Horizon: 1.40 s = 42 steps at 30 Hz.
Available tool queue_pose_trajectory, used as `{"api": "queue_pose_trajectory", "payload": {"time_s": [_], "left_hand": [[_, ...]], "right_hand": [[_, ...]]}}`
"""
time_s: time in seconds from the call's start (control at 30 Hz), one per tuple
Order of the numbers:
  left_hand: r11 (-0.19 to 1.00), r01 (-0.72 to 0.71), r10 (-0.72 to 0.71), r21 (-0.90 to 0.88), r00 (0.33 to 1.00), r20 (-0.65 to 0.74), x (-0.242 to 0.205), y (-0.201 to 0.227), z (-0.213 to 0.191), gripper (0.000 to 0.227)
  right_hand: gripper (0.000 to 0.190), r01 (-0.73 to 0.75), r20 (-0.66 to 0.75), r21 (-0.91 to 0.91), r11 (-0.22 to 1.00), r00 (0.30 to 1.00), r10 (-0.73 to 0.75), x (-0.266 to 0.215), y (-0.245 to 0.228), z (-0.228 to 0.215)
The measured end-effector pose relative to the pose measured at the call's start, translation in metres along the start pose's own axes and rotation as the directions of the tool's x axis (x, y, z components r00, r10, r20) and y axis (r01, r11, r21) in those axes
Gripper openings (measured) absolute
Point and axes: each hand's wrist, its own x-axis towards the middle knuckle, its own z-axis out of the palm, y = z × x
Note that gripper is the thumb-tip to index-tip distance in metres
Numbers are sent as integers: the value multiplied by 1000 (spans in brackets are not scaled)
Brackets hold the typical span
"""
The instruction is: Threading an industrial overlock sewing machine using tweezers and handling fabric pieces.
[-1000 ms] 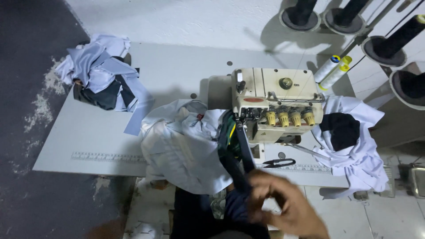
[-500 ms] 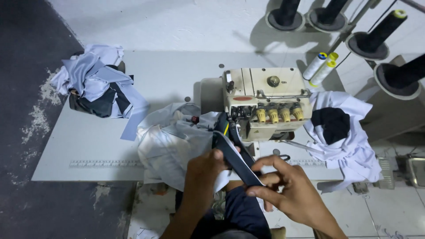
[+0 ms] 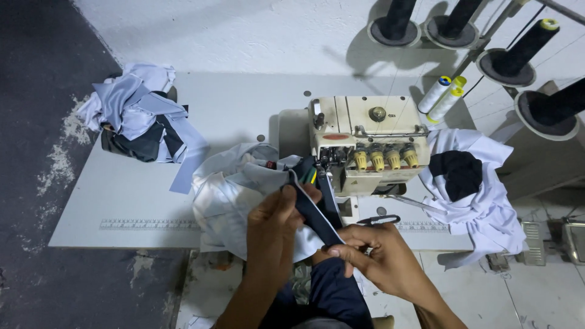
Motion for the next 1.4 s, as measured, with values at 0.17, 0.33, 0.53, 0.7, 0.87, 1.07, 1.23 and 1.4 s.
{"api": "queue_pose_trajectory", "payload": {"time_s": [0.17, 0.33, 0.53, 0.7, 0.87, 1.07, 1.23, 1.4], "left_hand": [[-289, -547, 105, 786, 798, 594, 2, -71, -71, 4], [834, -186, 110, 520, 979, 174, 39, 86, 44, 57], [984, 0, -42, 181, 974, 224, 58, 104, 48, 77], [769, -320, 50, 554, 894, 446, 46, 80, 43, 84], [709, -657, 189, 255, 525, 830, 51, 58, 26, 65], [-157, -938, 247, 309, 266, 932, 50, 15, -21, 28], [-900, -321, 137, 296, 437, 889, 58, -22, -70, 13], [-966, -165, 54, 197, 621, 782, 13, 20, -27, 8]], "right_hand": [[28, 125, 129, 100, 987, 982, -137, 1, 34, -9], [30, 131, -39, 94, 987, 991, -128, 79, 82, 1], [17, 93, -10, 237, 967, 996, -93, 75, 91, 5], [43, 303, 50, 248, 920, 944, -325, 31, 7, -3], [80, 205, 141, 601, 773, 924, -355, 9, -33, -19], [84, 232, 225, 291, 928, 927, -302, 14, -39, -32], [91, 208, 285, 278, 938, 914, -287, 11, -32, -35], [96, -23, 227, 172, 985, 974, -17, -23, -34, -15]]}}
